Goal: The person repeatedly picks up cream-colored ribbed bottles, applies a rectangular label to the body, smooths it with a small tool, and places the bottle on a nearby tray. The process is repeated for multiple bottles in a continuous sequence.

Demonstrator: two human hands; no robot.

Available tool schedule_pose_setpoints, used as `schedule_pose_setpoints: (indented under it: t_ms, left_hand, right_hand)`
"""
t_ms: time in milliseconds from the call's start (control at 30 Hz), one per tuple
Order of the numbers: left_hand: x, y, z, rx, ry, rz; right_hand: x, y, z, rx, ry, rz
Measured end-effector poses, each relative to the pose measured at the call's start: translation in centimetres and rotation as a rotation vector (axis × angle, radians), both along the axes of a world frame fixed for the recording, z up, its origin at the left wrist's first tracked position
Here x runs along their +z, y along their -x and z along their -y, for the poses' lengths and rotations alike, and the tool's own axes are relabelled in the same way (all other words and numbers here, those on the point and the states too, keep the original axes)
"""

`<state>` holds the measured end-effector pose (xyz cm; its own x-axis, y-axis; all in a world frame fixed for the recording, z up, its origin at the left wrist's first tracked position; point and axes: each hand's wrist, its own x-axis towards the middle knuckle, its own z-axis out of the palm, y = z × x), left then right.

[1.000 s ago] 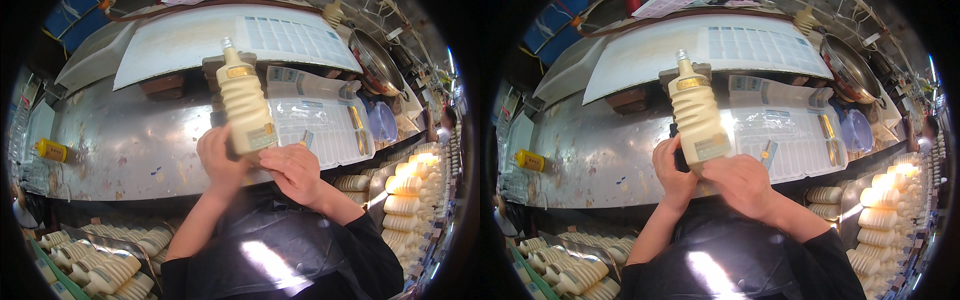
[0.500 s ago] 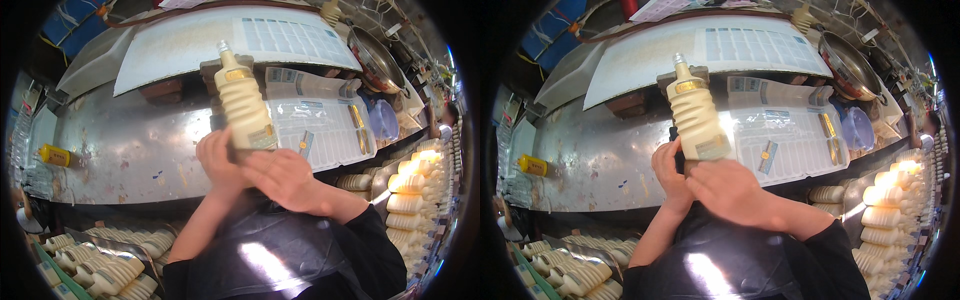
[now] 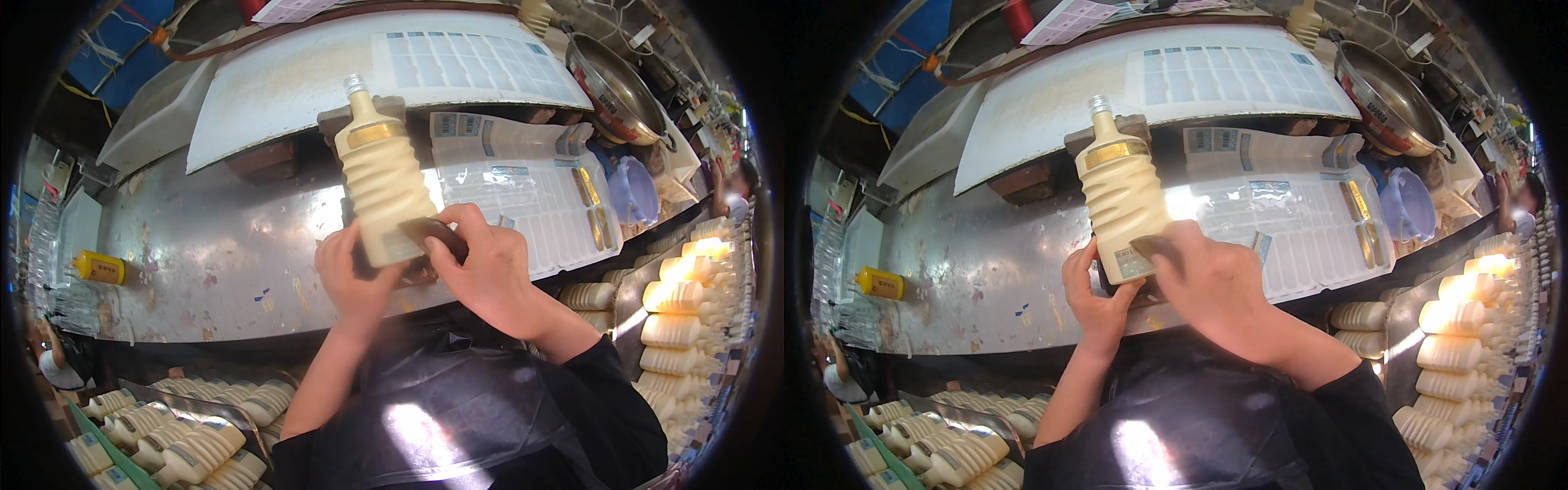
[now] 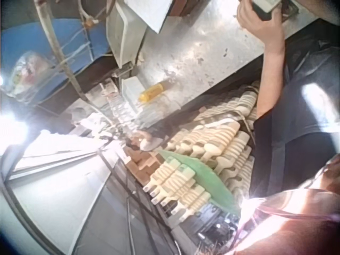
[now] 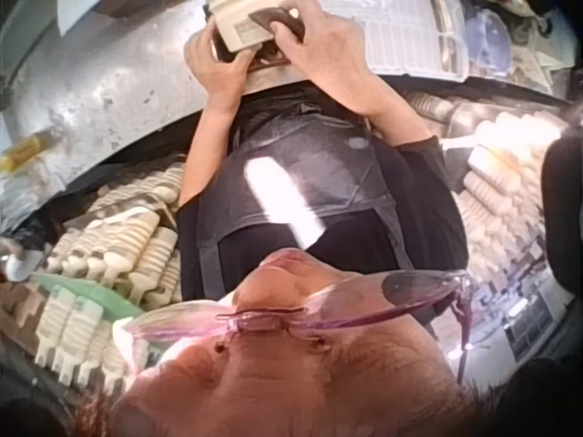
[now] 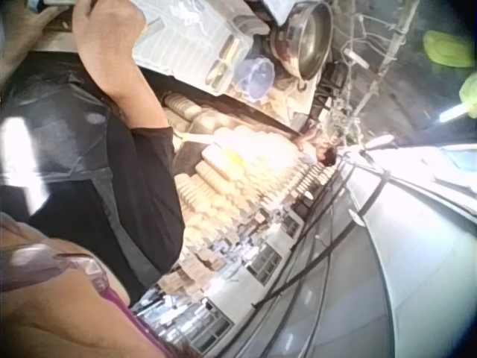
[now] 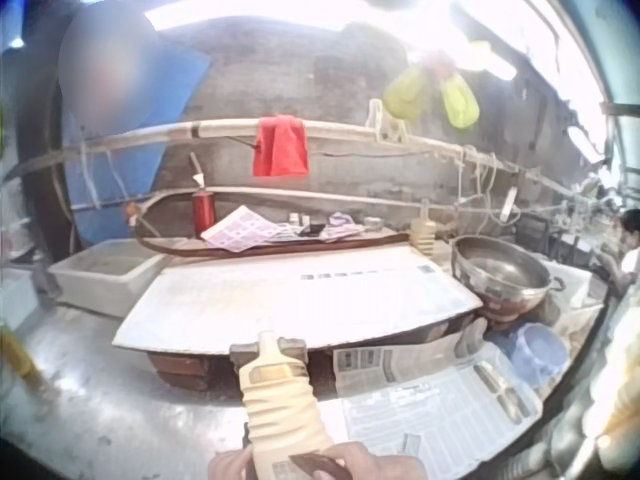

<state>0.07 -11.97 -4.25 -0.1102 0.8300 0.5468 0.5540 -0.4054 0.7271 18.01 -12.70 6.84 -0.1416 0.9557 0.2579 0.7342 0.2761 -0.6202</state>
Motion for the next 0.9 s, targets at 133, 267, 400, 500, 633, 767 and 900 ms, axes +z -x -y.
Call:
schedule_pose_setpoints:
  t_ms: [133, 267, 400, 500, 633, 767, 900]
  left_hand:
    - [0.0, -0.3, -0.2, -0.017, 0.005, 0.018]
    - [-0.8, 1.0, 0.2, -0.046, 0.055, 0.017]
    - [0.0, 0.4, -0.1, -0.099, 0.152, 0.097]
    - [0.8, -1.2, -0.7, 0.036, 0.344, 0.207]
    - [-0.8, -1.0, -1.0, -0.003, 0.34, 0.238]
    - [-1.3, -1.2, -1.0, -0.045, 0.34, 0.441]
    - [0.2, -1.9, -1.3, 0.005, 0.342, 0.335]
  right_hand:
    - [-0.8, 0.4, 0.5, -0.004, 0.116, -0.034]
    - [-1.4, -1.9, -1.0, -0.078, 0.229, -0.125]
    - [-1.1, -1.0, -0.1, -0.067, 0.296, -0.349]
    - [-2.0, 0.0, 0.1, 0.057, 0.235, -0.174]
    - [-3.1, -2.5, -1.0, -0.068, 0.286, -0.153]
    - [-1.9, -2.5, -0.3, -0.083, 0.355, -0.352]
    - [-2.8, -0.6, 0.0, 0.069, 0.239, -0.236]
